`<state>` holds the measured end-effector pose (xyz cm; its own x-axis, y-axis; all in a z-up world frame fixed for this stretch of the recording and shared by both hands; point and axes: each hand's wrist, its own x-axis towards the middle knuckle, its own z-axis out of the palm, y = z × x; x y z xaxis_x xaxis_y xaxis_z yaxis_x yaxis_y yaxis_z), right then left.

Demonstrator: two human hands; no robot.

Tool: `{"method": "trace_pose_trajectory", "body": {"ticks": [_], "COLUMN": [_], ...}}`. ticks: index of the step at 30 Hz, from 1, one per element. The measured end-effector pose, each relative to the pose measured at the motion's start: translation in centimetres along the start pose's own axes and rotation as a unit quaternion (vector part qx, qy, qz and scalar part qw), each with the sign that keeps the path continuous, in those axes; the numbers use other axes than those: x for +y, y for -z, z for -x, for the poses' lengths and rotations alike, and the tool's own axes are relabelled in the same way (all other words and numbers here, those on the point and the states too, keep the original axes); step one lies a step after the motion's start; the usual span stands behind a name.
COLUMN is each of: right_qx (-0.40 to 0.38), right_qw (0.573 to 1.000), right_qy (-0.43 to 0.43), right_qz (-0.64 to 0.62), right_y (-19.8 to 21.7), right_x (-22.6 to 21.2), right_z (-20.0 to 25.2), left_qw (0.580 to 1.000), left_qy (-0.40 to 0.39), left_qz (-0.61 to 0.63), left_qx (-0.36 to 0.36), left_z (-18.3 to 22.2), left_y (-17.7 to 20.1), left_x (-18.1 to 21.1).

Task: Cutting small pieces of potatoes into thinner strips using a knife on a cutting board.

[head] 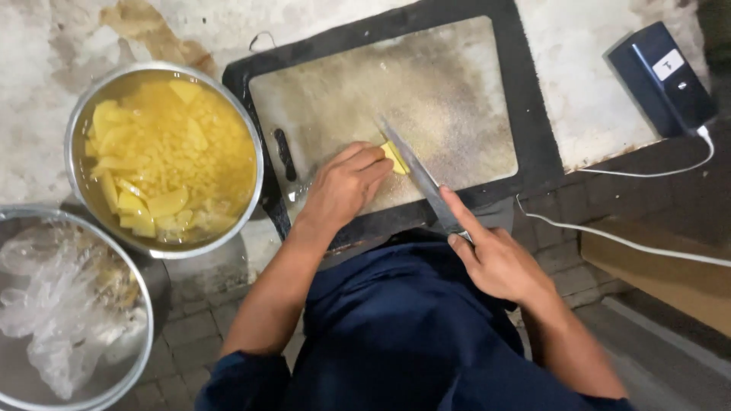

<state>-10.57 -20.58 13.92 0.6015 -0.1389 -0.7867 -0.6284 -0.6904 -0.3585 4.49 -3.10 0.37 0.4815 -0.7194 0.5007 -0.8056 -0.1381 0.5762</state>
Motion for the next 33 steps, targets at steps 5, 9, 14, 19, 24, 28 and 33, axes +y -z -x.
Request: {"method": "trace_pose_trajectory", "body": {"ticks": [5,9,14,19,24,28,33], "right_qx": [0.015,-0.004,-0.021,0.024,0.053,0.1,0.12], "right_qw": [1.0,0.999,0.998,0.995,0.959,0.939,0.943], "right_qy": [-0.006,0.0,0.01,0.075,0.121,0.141,0.135], "right_qz": [0.012,0.035,0.056,-0.063,-0.251,-0.297,-0.278], "right_y": [-0.8,-1.6,-1.5,-0.9,-3.3,-4.5,-5.1], "right_x": [-0.3,-0.2,-1.0,0.6,6.5,8.2,8.6], "right_z": [1.3,1.2,0.0,-0.2,-1.2,-1.3,-0.8], "left_qw": [1.0,1.0,1.0,1.0,0.989,0.974,0.99], "left_qy": [-0.008,-0.008,0.005,0.0,0.116,0.204,0.13], "left_qz": [0.008,-0.006,0.006,-0.007,-0.052,-0.091,-0.056], "left_qx": [0.016,0.009,0.013,0.007,0.079,0.045,0.001], "left_z": [0.2,-0.1,-0.1,0.3,1.0,-1.0,-1.3], "left_y": [-0.2,0.2,0.1,0.0,-1.3,-1.4,-2.6], "left_x": [-0.3,0.2,0.6,0.2,2.1,4.2,3.0]}}
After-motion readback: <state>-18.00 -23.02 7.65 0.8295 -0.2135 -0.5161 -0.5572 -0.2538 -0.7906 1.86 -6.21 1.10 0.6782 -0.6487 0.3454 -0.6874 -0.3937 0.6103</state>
